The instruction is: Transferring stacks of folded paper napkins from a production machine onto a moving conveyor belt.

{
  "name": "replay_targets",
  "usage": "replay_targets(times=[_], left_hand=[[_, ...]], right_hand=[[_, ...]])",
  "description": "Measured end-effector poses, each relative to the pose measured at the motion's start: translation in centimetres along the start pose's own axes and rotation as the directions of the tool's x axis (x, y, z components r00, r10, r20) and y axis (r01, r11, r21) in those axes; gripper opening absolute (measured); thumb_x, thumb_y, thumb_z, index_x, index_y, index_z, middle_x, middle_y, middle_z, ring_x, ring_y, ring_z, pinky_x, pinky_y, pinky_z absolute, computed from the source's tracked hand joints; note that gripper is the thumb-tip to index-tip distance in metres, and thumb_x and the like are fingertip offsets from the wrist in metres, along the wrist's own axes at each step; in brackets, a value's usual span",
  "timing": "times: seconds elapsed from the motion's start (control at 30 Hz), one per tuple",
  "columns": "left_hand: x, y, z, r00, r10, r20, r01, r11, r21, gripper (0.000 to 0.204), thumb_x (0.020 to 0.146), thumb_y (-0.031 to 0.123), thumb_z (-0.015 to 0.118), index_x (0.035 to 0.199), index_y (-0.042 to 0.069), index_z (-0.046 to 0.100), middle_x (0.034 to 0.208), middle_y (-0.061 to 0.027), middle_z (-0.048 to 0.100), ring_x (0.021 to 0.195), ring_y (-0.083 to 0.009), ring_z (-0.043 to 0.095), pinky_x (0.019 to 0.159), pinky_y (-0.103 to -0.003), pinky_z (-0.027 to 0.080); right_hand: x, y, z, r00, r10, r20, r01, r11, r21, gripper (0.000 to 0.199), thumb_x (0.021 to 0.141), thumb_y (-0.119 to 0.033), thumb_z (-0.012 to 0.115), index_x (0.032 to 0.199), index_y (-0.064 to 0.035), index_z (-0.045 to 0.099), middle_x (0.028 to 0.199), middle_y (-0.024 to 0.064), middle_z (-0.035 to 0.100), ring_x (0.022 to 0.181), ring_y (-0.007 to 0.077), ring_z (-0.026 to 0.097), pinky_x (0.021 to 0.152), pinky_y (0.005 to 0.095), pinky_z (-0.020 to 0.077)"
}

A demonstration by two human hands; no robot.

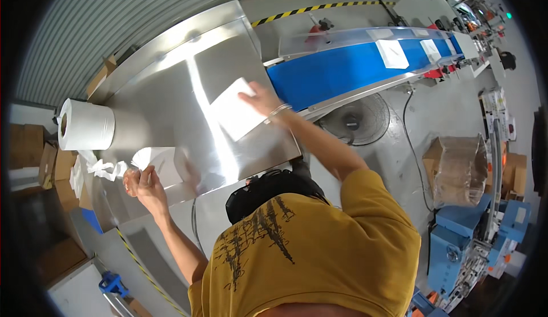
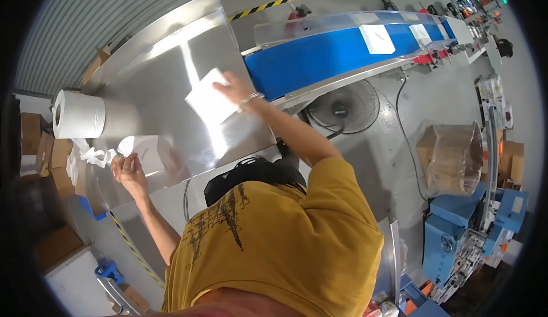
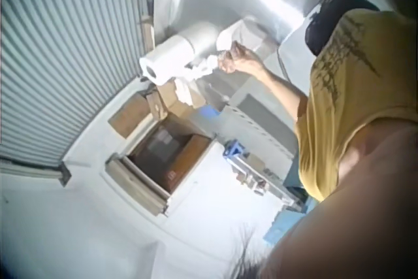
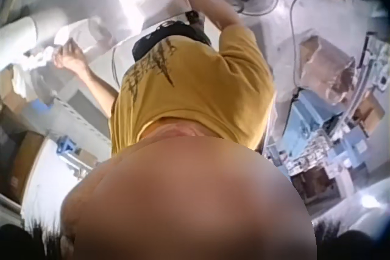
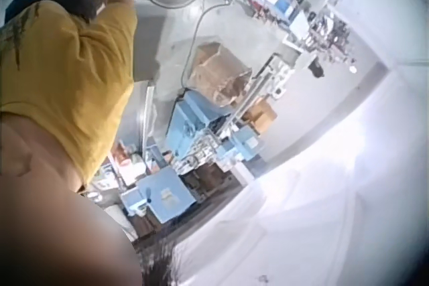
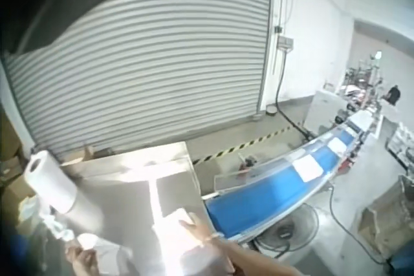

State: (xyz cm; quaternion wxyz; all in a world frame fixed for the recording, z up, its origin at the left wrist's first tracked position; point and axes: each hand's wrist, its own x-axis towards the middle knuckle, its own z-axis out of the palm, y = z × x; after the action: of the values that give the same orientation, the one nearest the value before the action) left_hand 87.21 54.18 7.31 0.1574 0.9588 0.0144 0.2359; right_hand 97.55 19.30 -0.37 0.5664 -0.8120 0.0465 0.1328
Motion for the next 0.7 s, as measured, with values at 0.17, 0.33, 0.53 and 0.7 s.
replay_targets(times=[0.17, 0.33, 0.53, 0.7], left_hand=[[-2.4, 9.2, 2.8, 0.987, -0.119, 0.110, 0.143, 0.959, -0.245, 0.022, 0.075, -0.004, 0.064, 0.093, 0.009, 0.067, 0.107, -0.0171, 0.060, 0.101, -0.0303, 0.057, 0.084, -0.037, 0.048], [-4.2, 17.3, 4.2, 0.982, -0.142, 0.122, 0.173, 0.937, -0.302, 0.042, 0.078, 0.002, 0.066, 0.117, 0.009, 0.056, 0.111, -0.0166, 0.059, 0.106, -0.0316, 0.053, 0.087, -0.044, 0.044], [-5.2, 19.5, 4.5, 0.995, -0.047, 0.084, 0.063, 0.979, -0.196, 0.037, 0.080, 0.008, 0.066, 0.116, 0.016, 0.064, 0.124, -0.0198, 0.053, 0.106, -0.0325, 0.052, 0.093, -0.044, 0.037], [-6.0, 19.3, 4.3, 0.992, -0.092, 0.082, 0.107, 0.972, -0.208, 0.035, 0.080, 0.008, 0.067, 0.113, 0.021, 0.067, 0.127, -0.0210, 0.051, 0.109, -0.0337, 0.051, 0.096, -0.043, 0.036]], right_hand=[[0.3, 7.3, -15.3, 0.911, 0.095, -0.401, -0.219, 0.936, -0.275, 0.053, 0.084, -0.045, 0.061, 0.106, 0.0029, 0.057, 0.101, 0.0179, 0.063, 0.093, 0.0289, 0.060, 0.082, 0.0364, 0.0462], [0.3, 12.0, -25.8, 0.789, 0.133, -0.600, -0.456, 0.781, -0.427, 0.074, 0.079, -0.059, 0.058, 0.123, 0.0001, 0.053, 0.120, 0.0249, 0.056, 0.112, 0.0377, 0.054, 0.094, 0.0429, 0.0431], [-2.8, 6.9, -19.7, 0.663, -0.698, -0.271, 0.338, 0.602, -0.724, 0.053, 0.074, -0.033, 0.075, 0.116, -0.0043, 0.057, 0.110, 0.0159, 0.061, 0.098, 0.0325, 0.057, 0.086, 0.0414, 0.0448], [-6.7, 0.4, -6.8, 0.817, -0.547, 0.183, 0.556, 0.831, 0.002, 0.056, 0.068, -0.015, 0.080, 0.117, -0.0100, 0.053, 0.114, 0.0052, 0.056, 0.098, 0.0177, 0.056, 0.081, 0.0306, 0.0475]])
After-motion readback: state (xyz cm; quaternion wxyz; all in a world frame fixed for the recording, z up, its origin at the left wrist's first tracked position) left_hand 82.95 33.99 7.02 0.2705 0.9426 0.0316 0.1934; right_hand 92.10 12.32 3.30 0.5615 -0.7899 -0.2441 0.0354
